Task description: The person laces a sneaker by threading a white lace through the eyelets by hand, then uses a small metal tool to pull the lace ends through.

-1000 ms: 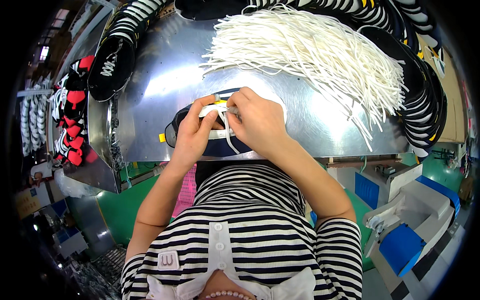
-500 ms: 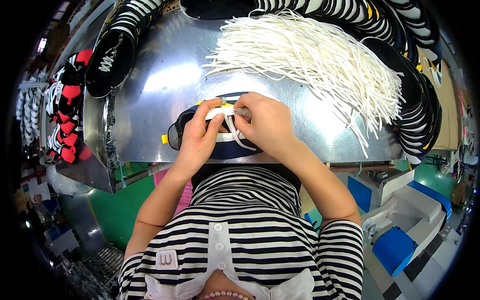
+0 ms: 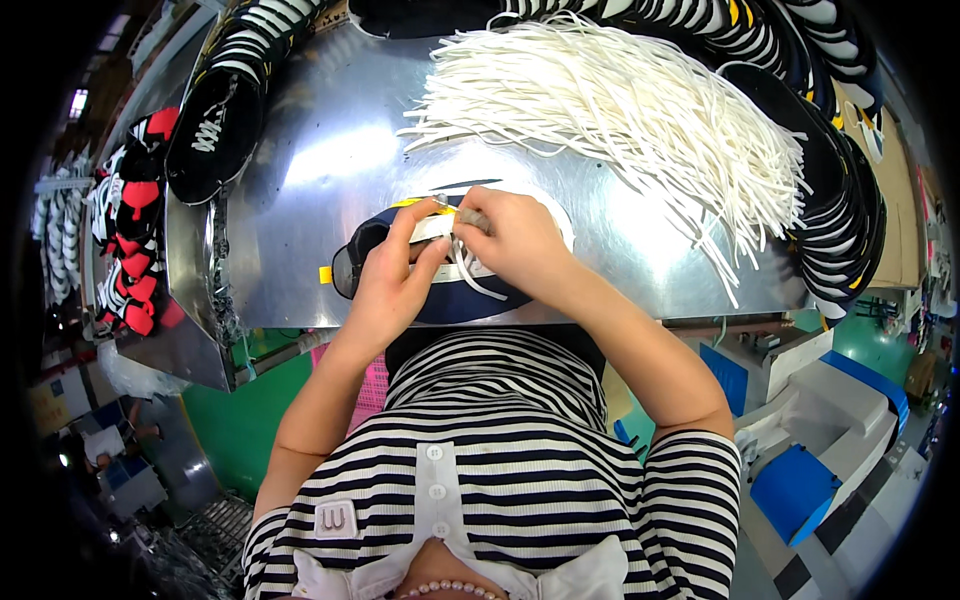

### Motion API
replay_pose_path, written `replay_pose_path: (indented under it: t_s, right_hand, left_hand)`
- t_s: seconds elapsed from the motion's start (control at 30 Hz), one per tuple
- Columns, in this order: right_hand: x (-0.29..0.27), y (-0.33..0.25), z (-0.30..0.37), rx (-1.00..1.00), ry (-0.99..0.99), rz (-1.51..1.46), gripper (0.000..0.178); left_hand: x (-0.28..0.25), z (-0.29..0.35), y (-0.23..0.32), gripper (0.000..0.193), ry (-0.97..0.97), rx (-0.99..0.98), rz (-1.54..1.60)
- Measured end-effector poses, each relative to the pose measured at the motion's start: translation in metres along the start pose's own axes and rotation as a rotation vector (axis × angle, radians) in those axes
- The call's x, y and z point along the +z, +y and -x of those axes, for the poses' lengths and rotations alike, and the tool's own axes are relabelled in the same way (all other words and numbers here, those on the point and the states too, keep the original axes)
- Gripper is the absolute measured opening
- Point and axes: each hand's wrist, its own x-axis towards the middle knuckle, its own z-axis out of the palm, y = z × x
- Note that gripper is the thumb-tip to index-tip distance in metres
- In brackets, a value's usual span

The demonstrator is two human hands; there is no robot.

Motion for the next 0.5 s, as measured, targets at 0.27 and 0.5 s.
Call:
replay_pose_path:
  t_s: [0.27,0.5]
  right_hand:
    - [0.008,0.009,-0.002,-0.043,0.151,-0.108,0.027]
    - [-0.004,0.003,-0.010,0.111,-0.016,-0.109,0.030]
  left_hand:
    - [-0.003,0.030,0.025,0.047,0.075,0.251,-0.629]
    - [0.010,0.028,0.009,0.032,0.122,0.606,-0.825]
